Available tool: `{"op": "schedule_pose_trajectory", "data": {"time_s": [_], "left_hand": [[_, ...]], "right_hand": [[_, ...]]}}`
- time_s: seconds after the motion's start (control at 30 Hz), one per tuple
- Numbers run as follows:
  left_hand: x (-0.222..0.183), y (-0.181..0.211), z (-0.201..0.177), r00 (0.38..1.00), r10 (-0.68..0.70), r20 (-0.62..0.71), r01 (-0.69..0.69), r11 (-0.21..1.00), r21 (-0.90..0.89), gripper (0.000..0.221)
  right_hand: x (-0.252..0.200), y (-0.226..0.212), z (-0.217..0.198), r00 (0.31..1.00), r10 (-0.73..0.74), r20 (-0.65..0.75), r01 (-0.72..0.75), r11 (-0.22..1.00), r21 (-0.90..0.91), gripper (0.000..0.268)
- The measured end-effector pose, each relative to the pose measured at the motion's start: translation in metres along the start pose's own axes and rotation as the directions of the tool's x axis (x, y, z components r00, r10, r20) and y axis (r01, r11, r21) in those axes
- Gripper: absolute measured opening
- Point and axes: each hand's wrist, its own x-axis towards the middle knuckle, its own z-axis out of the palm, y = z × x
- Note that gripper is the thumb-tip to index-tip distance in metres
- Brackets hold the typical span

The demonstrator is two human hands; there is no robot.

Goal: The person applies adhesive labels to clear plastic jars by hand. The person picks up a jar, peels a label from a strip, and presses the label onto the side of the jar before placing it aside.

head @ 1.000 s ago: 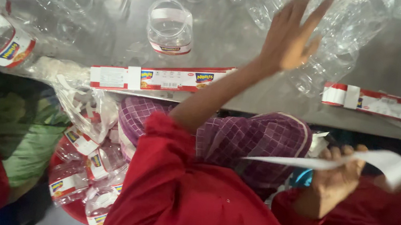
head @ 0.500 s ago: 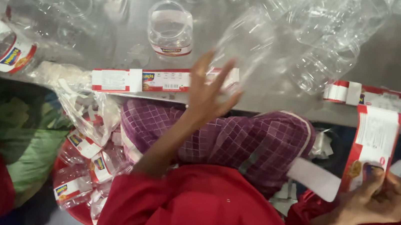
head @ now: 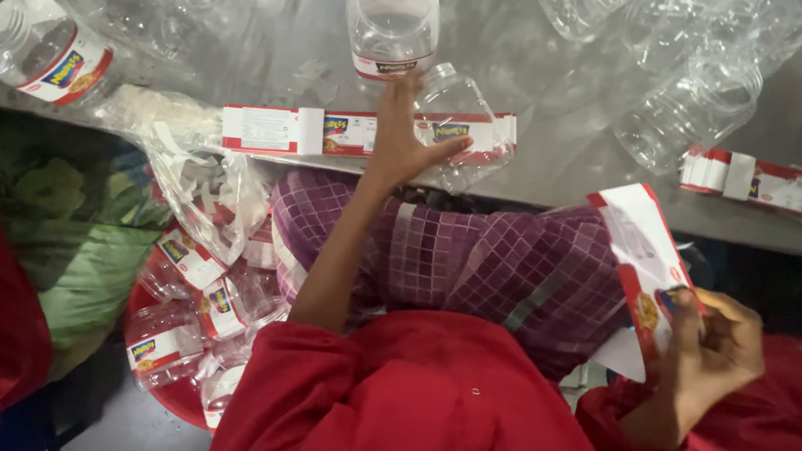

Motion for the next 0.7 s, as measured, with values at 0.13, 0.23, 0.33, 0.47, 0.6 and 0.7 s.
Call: {"op": "schedule_pose_trajectory", "data": {"time_s": [0.13,0.23,0.33,0.47,0.6,0.7], "left_hand": [[-0.012,0.014,-0.011,0.952,-0.277,0.128,0.28,0.96,-0.01,0.094],[-0.063,0.059,-0.035,0.862,-0.365,0.351,0.435,0.889,-0.143,0.071],[-0.101,0.096,-0.055,0.807,-0.171,0.565,0.469,0.767,-0.438,0.057],[-0.117,0.115,-0.063,0.718,-0.304,0.626,0.615,0.698,-0.366,0.066],[-0.11,0.112,-0.085,0.705,-0.138,0.696,0.527,0.758,-0.384,0.067],[-0.106,0.111,-0.093,0.57,-0.173,0.804,0.576,0.781,-0.24,0.059]], "right_hand": [[0.001,-0.001,0.008,0.998,0.053,0.046,-0.052,0.999,-0.008,0.012],[-0.001,-0.015,0.015,0.986,0.127,0.106,-0.131,0.991,0.032,0.01],[0.001,-0.026,0.029,0.935,0.248,0.255,-0.277,0.957,0.084,0.007],[-0.011,-0.037,0.06,0.783,0.165,0.6,-0.284,0.953,0.107,0.006],[-0.012,-0.033,0.088,0.573,-0.103,0.813,-0.076,0.981,0.178,0.014],[-0.01,-0.031,0.09,0.543,-0.132,0.829,-0.014,0.986,0.167,0.015]]}}
